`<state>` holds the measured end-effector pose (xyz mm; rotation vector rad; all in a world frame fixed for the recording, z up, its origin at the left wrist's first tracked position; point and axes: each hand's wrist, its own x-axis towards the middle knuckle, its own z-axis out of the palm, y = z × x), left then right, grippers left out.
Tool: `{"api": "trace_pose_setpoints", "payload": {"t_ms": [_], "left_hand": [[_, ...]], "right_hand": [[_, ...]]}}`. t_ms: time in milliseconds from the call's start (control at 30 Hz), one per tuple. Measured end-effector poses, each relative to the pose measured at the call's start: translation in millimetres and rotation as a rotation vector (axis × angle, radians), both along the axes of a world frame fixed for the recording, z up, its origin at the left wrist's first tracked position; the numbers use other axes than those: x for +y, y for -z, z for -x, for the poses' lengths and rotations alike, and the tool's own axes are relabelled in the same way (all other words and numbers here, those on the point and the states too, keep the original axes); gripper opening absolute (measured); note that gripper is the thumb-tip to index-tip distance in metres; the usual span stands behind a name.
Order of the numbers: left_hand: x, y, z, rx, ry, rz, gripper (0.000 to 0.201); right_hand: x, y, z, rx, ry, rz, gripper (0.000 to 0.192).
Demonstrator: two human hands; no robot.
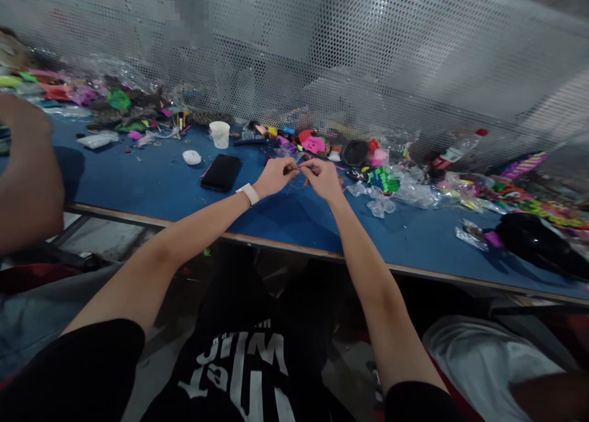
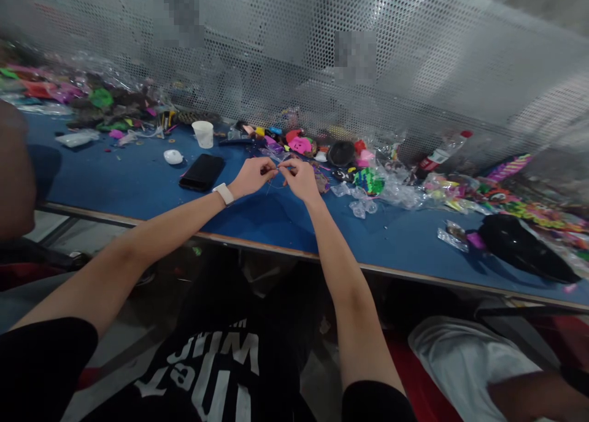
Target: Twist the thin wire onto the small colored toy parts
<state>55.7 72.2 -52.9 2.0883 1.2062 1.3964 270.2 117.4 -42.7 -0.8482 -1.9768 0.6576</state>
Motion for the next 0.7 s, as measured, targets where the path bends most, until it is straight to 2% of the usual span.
{"api": "trace_pose_setpoints", "payload": {"t_ms": [500, 700], "left_hand": [[1.1, 1.8, 0.8, -0.016, 0.034, 0.017, 0.018], [0.6, 0.9, -0.1, 0.019, 0.025, 0.060, 0.018]], "right_hand": [[0.9, 3.6, -0.9, 0.047, -0.075, 0.036, 0.060], [2.4, 2.8, -3.4, 0.076, -0.117, 0.115, 0.069]]}}
